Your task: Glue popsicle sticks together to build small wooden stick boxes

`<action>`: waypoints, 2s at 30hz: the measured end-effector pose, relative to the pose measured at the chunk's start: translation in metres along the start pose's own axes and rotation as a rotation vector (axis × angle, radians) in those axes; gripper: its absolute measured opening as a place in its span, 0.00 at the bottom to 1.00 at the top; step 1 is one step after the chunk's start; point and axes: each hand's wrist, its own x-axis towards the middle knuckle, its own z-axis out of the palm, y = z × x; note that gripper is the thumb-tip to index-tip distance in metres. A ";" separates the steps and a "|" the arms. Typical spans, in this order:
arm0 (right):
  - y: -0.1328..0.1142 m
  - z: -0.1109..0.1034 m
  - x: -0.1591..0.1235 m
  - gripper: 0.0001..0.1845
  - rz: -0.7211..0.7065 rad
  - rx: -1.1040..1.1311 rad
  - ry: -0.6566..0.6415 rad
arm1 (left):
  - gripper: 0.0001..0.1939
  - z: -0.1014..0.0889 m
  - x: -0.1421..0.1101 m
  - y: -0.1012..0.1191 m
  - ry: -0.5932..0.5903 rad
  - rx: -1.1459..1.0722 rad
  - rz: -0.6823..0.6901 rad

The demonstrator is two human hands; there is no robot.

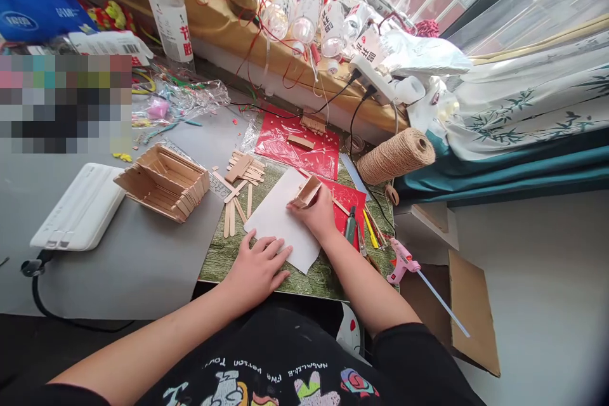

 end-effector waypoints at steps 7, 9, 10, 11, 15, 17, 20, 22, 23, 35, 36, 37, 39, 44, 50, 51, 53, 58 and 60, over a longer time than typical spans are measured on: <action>0.001 -0.003 0.008 0.49 -0.062 0.019 -0.058 | 0.22 -0.001 0.000 0.002 0.001 0.014 0.003; 0.001 -0.003 0.005 0.50 -0.065 0.049 -0.116 | 0.23 0.000 0.000 0.002 -0.003 0.018 0.006; 0.001 -0.002 0.004 0.51 -0.076 0.060 -0.152 | 0.23 0.000 0.000 0.002 -0.002 0.019 0.006; 0.001 -0.002 0.003 0.52 -0.086 0.063 -0.171 | 0.23 0.001 0.000 0.002 -0.002 0.020 0.005; -0.001 -0.002 0.002 0.50 -0.053 0.037 -0.058 | 0.23 0.000 0.000 0.002 0.000 0.022 0.003; -0.002 -0.001 0.000 0.47 -0.094 0.059 -0.154 | 0.23 -0.001 0.001 0.002 -0.006 0.025 0.002; -0.003 -0.002 0.000 0.48 -0.064 0.054 -0.141 | 0.23 -0.002 0.003 0.002 -0.010 0.027 0.002; -0.003 -0.002 0.000 0.50 -0.022 0.046 -0.075 | 0.22 -0.002 0.003 0.003 -0.001 0.025 0.005; -0.003 -0.003 0.001 0.50 -0.033 0.052 -0.098 | 0.22 -0.002 0.003 0.003 0.002 0.025 0.005; -0.005 -0.010 0.001 0.48 -0.064 0.022 -0.174 | 0.23 -0.003 0.002 0.002 -0.001 0.010 0.005; -0.007 -0.009 0.001 0.48 -0.038 0.015 -0.132 | 0.23 -0.003 0.002 0.002 0.004 0.011 0.009; -0.008 -0.007 0.000 0.47 -0.020 0.015 -0.094 | 0.23 -0.004 0.002 0.002 0.010 0.014 0.012; -0.010 -0.005 -0.001 0.45 -0.054 0.047 -0.112 | 0.23 -0.005 0.003 0.002 0.015 0.026 0.012; -0.002 -0.025 0.013 0.45 0.072 0.133 0.029 | 0.22 -0.005 0.002 0.003 0.036 0.044 0.006; 0.000 -0.086 0.027 0.41 0.179 0.885 0.172 | 0.22 -0.009 0.000 0.002 0.053 0.021 0.025; -0.003 -0.092 0.019 0.40 0.226 0.983 0.105 | 0.22 -0.011 0.000 0.003 0.056 0.017 0.028; -0.009 -0.097 0.000 0.44 0.332 1.130 -0.043 | 0.21 -0.014 0.001 0.004 0.058 0.016 0.041; -0.025 -0.088 -0.041 0.48 0.433 1.444 -0.189 | 0.20 -0.015 0.001 0.009 0.072 0.014 0.075; -0.028 -0.084 -0.049 0.48 0.448 1.554 -0.188 | 0.20 -0.015 -0.002 0.011 0.098 -0.002 0.086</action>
